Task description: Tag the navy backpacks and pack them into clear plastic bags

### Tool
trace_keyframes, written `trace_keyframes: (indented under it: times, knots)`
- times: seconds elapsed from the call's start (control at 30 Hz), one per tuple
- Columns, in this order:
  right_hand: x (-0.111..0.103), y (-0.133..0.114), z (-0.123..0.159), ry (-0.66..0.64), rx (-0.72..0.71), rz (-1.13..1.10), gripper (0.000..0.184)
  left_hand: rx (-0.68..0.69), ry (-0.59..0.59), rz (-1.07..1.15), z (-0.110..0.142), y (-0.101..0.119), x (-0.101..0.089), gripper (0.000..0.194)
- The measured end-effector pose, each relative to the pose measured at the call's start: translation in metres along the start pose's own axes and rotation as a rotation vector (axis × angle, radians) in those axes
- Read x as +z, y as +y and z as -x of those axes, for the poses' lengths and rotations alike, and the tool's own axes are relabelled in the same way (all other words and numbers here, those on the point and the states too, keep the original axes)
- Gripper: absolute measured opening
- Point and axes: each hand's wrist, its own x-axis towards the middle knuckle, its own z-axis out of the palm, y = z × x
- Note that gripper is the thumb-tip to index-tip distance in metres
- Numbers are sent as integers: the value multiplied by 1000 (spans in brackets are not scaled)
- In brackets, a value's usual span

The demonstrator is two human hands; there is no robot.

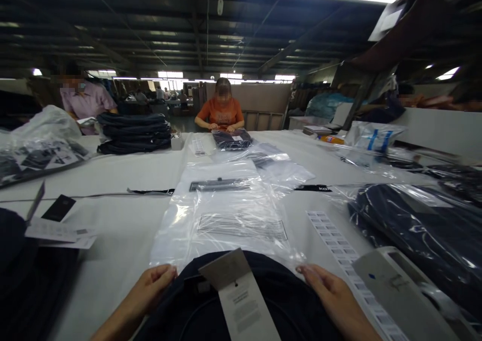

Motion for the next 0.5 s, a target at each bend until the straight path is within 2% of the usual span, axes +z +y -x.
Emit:
trace_keyframes:
  times: [0.1,0.17,0.23,0.3,0.37,0.5]
  knots:
    - [4,18,0,157,-206,259,40,103,256,-66,8,-6,6,51]
    - [10,25,-2,268,-399,405,39,166,406,-175,11,0,10,48]
    - [17,26,-5,325,-562,476,42,267,508,-282,10,12,16,44]
    - [24,22,-8,342,-591,471,45,380,523,-348,7,24,23,40]
    - [28,19,-9,351,-554,422,45,431,472,-334,5,28,28,37]
    - [23,27,-6,277,-644,405,44,432,463,-189,17,13,28,35]
